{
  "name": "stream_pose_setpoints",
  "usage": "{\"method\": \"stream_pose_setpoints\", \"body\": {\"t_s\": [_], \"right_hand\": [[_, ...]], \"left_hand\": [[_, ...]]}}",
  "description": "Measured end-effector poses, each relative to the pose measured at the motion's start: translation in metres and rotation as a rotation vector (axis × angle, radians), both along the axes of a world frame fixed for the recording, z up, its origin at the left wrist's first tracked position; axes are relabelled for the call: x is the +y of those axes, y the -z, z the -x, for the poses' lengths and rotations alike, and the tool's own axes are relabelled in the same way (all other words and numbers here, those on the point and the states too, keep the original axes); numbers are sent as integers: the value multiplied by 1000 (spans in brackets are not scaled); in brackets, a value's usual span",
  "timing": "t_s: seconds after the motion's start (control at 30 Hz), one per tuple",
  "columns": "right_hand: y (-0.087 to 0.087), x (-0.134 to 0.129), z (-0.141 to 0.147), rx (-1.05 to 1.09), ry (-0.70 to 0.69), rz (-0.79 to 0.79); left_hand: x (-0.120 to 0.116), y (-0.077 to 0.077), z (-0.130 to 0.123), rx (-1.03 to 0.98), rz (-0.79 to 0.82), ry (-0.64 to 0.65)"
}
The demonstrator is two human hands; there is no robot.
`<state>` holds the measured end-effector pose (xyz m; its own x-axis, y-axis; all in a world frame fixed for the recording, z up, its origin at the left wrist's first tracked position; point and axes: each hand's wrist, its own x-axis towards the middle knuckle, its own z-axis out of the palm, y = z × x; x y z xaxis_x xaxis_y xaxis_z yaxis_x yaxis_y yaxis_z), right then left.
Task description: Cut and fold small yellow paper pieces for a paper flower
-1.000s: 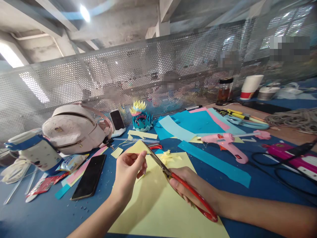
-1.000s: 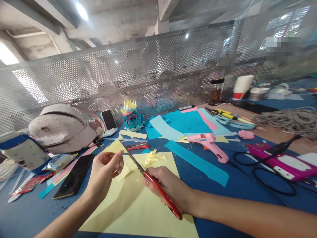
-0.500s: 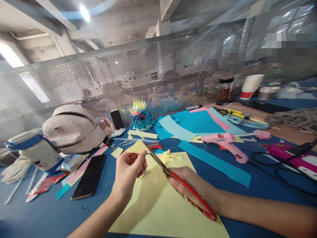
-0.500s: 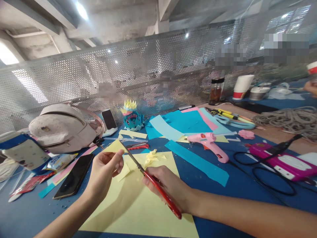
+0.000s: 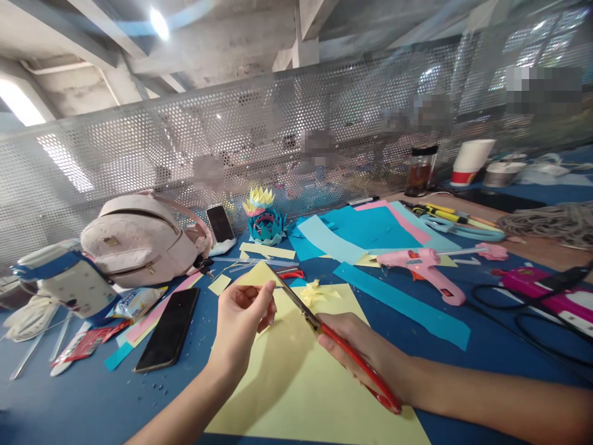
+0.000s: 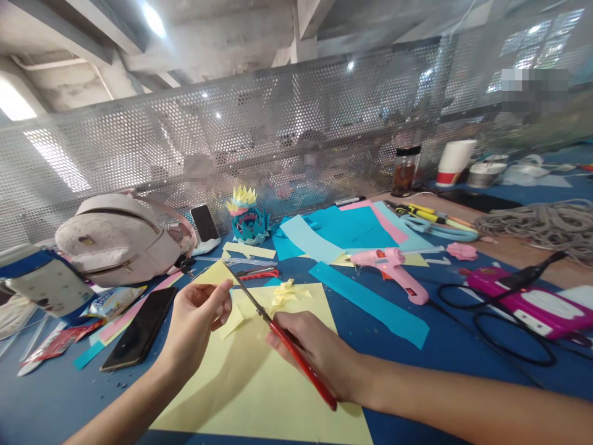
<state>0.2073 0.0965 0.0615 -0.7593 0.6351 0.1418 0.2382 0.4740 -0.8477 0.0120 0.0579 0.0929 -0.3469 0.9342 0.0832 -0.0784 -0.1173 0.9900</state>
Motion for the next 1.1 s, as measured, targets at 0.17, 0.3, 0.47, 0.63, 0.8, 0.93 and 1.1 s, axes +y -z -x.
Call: {"method": "stream_pose_setpoints", "body": {"t_s": [0.17,0.3,0.47,0.63,0.8,0.93,1.1], "right_hand": [[2,2,-1,5,-28,21],[6,6,-1,21,-45,42],[7,5,0,25,-22,55],[9,6,1,48,9,51],[17,8,3,67,-11,207],[15,6,4,62,-14,307],[14,7,0,39,-24,194]], "left_hand": [[0,0,0,-1,-10,5],[0,0,1,-13,-15,17],[0,-2,2,-20,-15,37],[1,-2,3,-12,-8,43],[1,-2,5,1,-7,56],[0,-2,6,5,-10,57],[-1,-3,4,6,-21,55]]}}
